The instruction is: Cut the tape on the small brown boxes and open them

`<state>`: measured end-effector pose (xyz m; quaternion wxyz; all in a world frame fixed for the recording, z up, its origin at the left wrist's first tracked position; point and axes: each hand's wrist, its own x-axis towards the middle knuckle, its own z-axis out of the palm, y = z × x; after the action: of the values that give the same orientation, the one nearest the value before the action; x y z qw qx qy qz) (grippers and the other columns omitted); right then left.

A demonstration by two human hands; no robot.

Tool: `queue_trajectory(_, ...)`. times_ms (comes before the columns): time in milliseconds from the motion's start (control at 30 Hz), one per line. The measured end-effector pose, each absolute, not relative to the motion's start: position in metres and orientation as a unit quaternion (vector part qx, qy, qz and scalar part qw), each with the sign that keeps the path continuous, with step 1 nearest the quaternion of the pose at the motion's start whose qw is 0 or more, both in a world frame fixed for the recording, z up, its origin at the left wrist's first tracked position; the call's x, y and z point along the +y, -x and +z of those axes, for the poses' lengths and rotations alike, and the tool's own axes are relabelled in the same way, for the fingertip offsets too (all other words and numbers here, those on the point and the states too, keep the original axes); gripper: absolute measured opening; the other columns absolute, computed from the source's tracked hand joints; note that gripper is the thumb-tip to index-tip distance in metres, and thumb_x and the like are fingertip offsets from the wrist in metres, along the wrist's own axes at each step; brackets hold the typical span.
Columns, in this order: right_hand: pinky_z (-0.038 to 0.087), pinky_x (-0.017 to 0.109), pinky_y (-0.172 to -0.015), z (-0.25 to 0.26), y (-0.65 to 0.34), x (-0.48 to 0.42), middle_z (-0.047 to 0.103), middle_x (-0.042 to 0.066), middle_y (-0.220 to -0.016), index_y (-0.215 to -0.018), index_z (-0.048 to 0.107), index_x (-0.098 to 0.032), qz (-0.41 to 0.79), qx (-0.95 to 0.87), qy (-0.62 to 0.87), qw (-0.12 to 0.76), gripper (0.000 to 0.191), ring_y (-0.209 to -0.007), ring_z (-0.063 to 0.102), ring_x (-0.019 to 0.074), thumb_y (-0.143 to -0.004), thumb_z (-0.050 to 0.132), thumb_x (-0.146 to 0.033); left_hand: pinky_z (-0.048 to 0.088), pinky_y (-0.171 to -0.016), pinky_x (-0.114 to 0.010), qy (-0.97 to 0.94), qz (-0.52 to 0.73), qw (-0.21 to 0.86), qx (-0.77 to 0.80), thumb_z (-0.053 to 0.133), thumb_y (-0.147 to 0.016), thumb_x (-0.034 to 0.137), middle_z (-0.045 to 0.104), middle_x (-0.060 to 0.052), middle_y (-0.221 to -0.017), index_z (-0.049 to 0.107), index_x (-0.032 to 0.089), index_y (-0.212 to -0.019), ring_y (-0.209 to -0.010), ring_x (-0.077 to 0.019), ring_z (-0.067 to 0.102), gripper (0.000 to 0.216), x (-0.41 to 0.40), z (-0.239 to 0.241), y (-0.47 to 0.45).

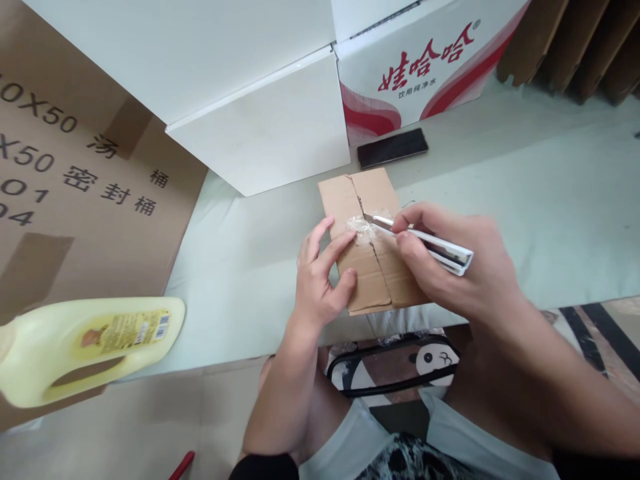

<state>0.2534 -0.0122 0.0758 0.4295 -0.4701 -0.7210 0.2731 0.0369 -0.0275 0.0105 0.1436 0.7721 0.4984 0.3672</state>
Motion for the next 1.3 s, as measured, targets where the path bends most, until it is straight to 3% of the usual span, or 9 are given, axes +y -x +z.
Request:
queue_trajectory(600, 0.035, 0.024, -0.046, 0.079, -0.253, -0.017, 0.056, -0.007, -0.059, -0.087, 0.057, -0.022, 0.252, -0.744, 0.461, 0.412, 0.005, -0.041, 0.042, 0.0068, -0.089, 0.054, -0.019, 0.041, -0.119, -0.056, -0.78, 0.343, 0.151, 0.501, 0.047, -0.101, 0.056, 0.047, -0.015, -0.159, 0.062, 0.026, -0.138, -0.147, -0.0344, 0.048, 0.05, -0.027, 0.012, -0.036)
queue_trajectory(733, 0.037, 0.024, -0.046, 0.08, -0.253, -0.017, 0.056, -0.006, -0.058, -0.085, 0.057, -0.022, 0.255, -0.741, 0.459, 0.418, 0.005, -0.042, 0.044, 0.0076, -0.089, 0.055, -0.021, 0.034, -0.123, -0.06, -0.788, 0.359, 0.156, 0.476, 0.045, -0.103, 0.056, 0.042, -0.017, -0.163, 0.058, 0.024, -0.138, -0.154, -0.0357, 0.038, 0.049, -0.026, 0.009, -0.037)
queue_trajectory(867, 0.036, 0.024, -0.045, 0.076, -0.252, -0.015, 0.056, -0.007, -0.055, -0.093, 0.061, -0.022, 0.258, -0.733, 0.471, 0.418, 0.005, -0.041, 0.044, 0.0086, -0.091, 0.057, -0.025, 0.034, -0.124, -0.06, -0.793, 0.371, 0.175, 0.451, 0.043, -0.103, 0.057, 0.049, -0.017, -0.158, 0.053, 0.024, -0.138, -0.15, -0.0334, 0.044, 0.049, -0.023, 0.008, -0.038)
queue_trajectory(1100, 0.038, 0.027, -0.051, 0.063, -0.246, -0.01, 0.066, -0.001, -0.062, -0.089, 0.065, -0.023, 0.211, -0.726, 0.515, 0.403, 0.018, -0.05, 0.057, 0.0141, -0.091, 0.061, -0.041, 0.035, -0.125, -0.057, -0.795, 0.371, 0.168, 0.45, 0.041, -0.104, 0.053, 0.05, -0.016, -0.156, 0.051, 0.024, -0.138, -0.149, -0.031, 0.046, 0.046, -0.024, 0.007, -0.041)
queue_trajectory(1300, 0.041, 0.029, -0.056, 0.063, -0.239, -0.009, 0.074, 0.004, -0.071, -0.098, 0.071, -0.023, 0.183, -0.72, 0.578, 0.339, 0.023, -0.056, 0.064, 0.019, -0.09, 0.055, -0.038, 0.031, -0.126, -0.058, -0.793, 0.372, 0.176, 0.45, 0.043, -0.103, 0.051, 0.049, -0.016, -0.157, 0.052, 0.023, -0.138, -0.149, -0.0328, 0.045, 0.046, -0.026, 0.008, -0.042)
